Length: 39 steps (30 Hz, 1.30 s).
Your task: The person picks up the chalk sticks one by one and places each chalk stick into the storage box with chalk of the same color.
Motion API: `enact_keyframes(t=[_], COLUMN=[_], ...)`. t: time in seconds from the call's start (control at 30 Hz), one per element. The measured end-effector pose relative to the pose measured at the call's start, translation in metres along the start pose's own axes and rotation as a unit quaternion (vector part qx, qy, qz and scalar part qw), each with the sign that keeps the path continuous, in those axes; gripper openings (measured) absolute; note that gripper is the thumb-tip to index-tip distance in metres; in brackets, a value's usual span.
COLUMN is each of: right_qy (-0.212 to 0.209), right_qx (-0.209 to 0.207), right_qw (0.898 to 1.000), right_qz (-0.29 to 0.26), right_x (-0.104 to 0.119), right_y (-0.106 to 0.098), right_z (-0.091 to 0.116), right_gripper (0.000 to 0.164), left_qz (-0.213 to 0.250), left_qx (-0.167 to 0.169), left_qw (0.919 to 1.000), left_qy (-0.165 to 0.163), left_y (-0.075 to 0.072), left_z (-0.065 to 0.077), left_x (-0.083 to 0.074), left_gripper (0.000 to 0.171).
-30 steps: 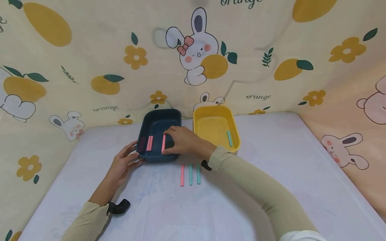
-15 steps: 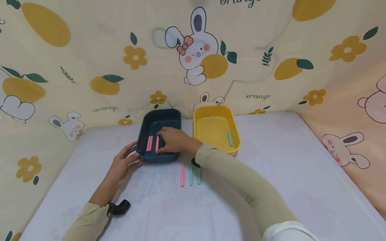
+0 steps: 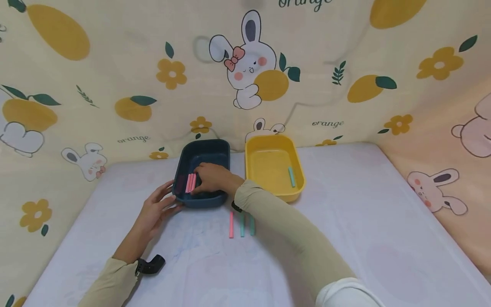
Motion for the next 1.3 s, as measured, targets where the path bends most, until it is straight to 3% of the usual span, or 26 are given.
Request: enact_keyframes(t=[0.27, 0.7, 0.9, 1.0, 1.13, 1.3], right_qy=[0.021, 0.018, 0.007, -0.004, -0.032, -0.053], right_qx=[0.022, 0.026, 0.024, 0.011, -0.037, -0.075], right_qw=[1.0, 0.999, 0.999, 1.0, 0.999, 0.995], right_qz=[-0.004, 0.043, 0.03, 0.007, -0.022, -0.039], right_x=[-0.005, 0.004, 0.003, 0.003, 0.005, 0.007], right_y=[0.002, 0.004, 0.003, 0.0, -0.007, -0.016], right_z=[-0.012, -0.014, -0.014, -0.012, -0.007, 0.008], right_gripper=[0.077, 0.075, 0.078, 0.077, 0.072, 0.07], left_qz=[0.0, 0.0, 0.001, 0.002, 0.001, -0.01], left_qx=[0.002, 0.006, 0.005, 0.005, 0.005, 0.005], left_qw=[0.9999, 0.9999, 0.9999, 1.0, 1.0, 0.9999], left_qy=[-0.012, -0.014, -0.011, -0.007, -0.004, -0.007], left_y=[0.001, 0.001, 0.002, 0.002, 0.001, -0.001], left_z=[-0.001, 0.001, -0.001, -0.002, -0.002, -0.001], left_x=[0.001, 0.0, 0.001, 0.001, 0.002, 0.001], left_gripper=[0.053, 0.053, 0.053, 0.053, 0.053, 0.053])
Point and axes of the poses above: each hand's wrist, its own z-axis away from the middle knuckle, its own y-axis out of the palm, x = y × z, the point moved 6 cm from there along -z, towards the middle knuckle, and after that the axes turned 9 degrees about x, right-handed, at the moved point
